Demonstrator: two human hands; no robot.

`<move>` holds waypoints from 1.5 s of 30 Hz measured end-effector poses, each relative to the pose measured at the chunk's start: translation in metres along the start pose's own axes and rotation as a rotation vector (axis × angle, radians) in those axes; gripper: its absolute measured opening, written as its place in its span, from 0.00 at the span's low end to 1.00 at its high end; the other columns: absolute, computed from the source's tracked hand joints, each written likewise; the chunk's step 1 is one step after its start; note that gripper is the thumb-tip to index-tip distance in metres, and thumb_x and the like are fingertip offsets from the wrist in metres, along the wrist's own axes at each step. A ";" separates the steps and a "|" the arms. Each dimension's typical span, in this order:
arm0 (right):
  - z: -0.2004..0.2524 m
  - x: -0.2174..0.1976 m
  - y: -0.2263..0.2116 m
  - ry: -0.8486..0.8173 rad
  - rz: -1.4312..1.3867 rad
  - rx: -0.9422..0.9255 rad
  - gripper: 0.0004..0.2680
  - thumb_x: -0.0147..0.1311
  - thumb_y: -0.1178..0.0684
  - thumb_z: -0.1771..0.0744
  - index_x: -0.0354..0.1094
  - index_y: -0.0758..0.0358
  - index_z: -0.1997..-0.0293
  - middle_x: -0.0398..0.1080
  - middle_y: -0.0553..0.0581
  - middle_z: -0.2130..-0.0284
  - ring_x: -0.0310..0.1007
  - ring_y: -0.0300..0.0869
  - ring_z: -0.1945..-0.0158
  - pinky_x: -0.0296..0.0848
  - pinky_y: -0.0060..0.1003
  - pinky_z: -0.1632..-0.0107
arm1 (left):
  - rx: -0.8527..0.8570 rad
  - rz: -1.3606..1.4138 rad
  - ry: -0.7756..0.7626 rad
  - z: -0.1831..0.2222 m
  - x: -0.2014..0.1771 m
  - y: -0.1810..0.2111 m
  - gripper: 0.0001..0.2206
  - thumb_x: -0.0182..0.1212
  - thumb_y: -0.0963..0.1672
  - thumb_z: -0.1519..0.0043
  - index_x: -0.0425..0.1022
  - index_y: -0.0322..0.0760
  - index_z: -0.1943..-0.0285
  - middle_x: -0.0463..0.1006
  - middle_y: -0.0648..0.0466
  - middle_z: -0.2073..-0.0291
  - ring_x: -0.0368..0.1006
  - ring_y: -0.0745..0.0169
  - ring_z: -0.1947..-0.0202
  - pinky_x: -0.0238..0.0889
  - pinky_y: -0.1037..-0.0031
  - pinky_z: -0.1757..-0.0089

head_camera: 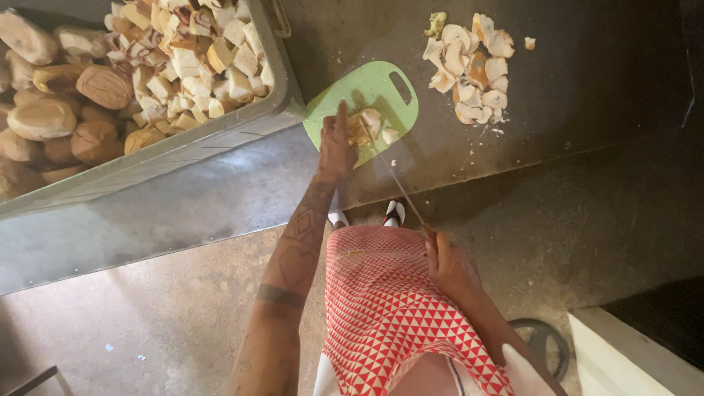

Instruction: The person cuts pieces of bread on a cutting board using a knife and places them into a large bin.

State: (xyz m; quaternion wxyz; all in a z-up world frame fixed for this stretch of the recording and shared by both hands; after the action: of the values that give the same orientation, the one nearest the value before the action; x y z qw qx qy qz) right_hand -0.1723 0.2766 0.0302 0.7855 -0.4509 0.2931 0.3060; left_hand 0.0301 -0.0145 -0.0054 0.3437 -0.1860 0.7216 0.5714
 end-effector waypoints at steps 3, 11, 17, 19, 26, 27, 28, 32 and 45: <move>-0.001 -0.007 -0.018 -0.039 0.040 0.009 0.12 0.43 0.44 0.30 0.59 0.60 0.48 0.75 0.74 0.71 0.76 0.69 0.66 0.72 0.62 0.63 | -0.146 0.035 -0.033 -0.002 0.013 -0.023 0.30 0.70 0.35 0.50 0.67 0.30 0.35 0.71 0.35 0.50 0.71 0.33 0.51 0.70 0.56 0.53; -0.034 0.004 -0.031 -0.168 0.037 0.074 0.11 0.40 0.44 0.29 0.56 0.61 0.51 0.75 0.71 0.72 0.78 0.65 0.69 0.74 0.59 0.66 | -0.012 -0.064 -0.016 -0.003 0.028 -0.035 0.09 0.67 0.34 0.49 0.77 0.34 0.61 0.77 0.39 0.59 0.74 0.37 0.54 0.70 0.56 0.52; -0.108 0.015 -0.077 -0.094 -0.103 -0.029 0.12 0.44 0.52 0.32 0.54 0.64 0.44 0.73 0.76 0.71 0.76 0.70 0.67 0.74 0.63 0.63 | -0.054 -0.172 -0.024 -0.006 0.032 -0.031 0.10 0.66 0.35 0.48 0.77 0.31 0.59 0.75 0.38 0.56 0.73 0.35 0.53 0.69 0.55 0.52; -0.133 0.023 -0.091 -0.044 -0.055 -0.066 0.12 0.45 0.51 0.31 0.55 0.64 0.44 0.73 0.76 0.72 0.76 0.71 0.66 0.73 0.63 0.62 | -0.049 -0.164 -0.028 -0.002 0.032 -0.029 0.11 0.66 0.35 0.49 0.77 0.32 0.58 0.74 0.38 0.56 0.73 0.35 0.53 0.69 0.55 0.53; -0.151 0.036 -0.093 0.009 0.023 -0.132 0.09 0.45 0.49 0.29 0.56 0.65 0.51 0.73 0.75 0.73 0.75 0.70 0.66 0.71 0.64 0.61 | 0.026 -0.200 -0.050 -0.001 0.022 -0.019 0.12 0.66 0.35 0.48 0.76 0.32 0.55 0.73 0.41 0.54 0.71 0.36 0.51 0.70 0.55 0.51; -0.145 0.037 -0.088 0.003 0.025 -0.125 0.09 0.45 0.49 0.29 0.56 0.65 0.51 0.73 0.75 0.73 0.75 0.70 0.66 0.71 0.64 0.61 | 0.028 -0.234 -0.058 0.002 0.022 -0.017 0.12 0.65 0.35 0.46 0.76 0.32 0.55 0.73 0.41 0.54 0.71 0.37 0.51 0.70 0.56 0.51; -0.141 0.038 -0.081 -0.078 -0.032 -0.087 0.09 0.43 0.49 0.29 0.55 0.65 0.51 0.74 0.74 0.74 0.76 0.69 0.67 0.72 0.63 0.62 | 0.030 -0.232 -0.059 0.003 0.021 -0.015 0.12 0.65 0.35 0.46 0.76 0.32 0.55 0.73 0.41 0.54 0.71 0.37 0.51 0.70 0.56 0.51; -0.098 0.048 -0.036 -0.138 -0.015 -0.040 0.10 0.42 0.48 0.29 0.55 0.66 0.50 0.72 0.77 0.73 0.74 0.72 0.68 0.70 0.65 0.64 | -0.008 -0.194 -0.024 0.004 0.018 -0.012 0.11 0.65 0.36 0.46 0.75 0.33 0.55 0.72 0.42 0.54 0.70 0.38 0.50 0.69 0.57 0.52; 0.045 -0.016 0.061 -0.043 -0.036 0.122 0.13 0.47 0.44 0.32 0.63 0.60 0.48 0.76 0.72 0.67 0.77 0.68 0.62 0.73 0.62 0.59 | 0.075 -0.251 0.101 0.023 -0.001 0.048 0.49 0.71 0.58 0.45 0.42 0.41 0.22 0.50 0.27 0.31 0.46 0.17 0.33 0.44 0.35 0.41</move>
State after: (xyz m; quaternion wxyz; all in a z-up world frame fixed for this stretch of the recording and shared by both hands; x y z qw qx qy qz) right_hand -0.2200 0.3381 0.0287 0.8230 -0.4008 0.2859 0.2832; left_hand 0.0057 0.0203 0.0258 0.3823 -0.2904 0.7300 0.4864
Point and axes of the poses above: each hand's wrist, its own z-axis away from the middle knuckle, its own x-axis out of the palm, y = z × x, the point moved 3 cm from there along -z, towards the middle knuckle
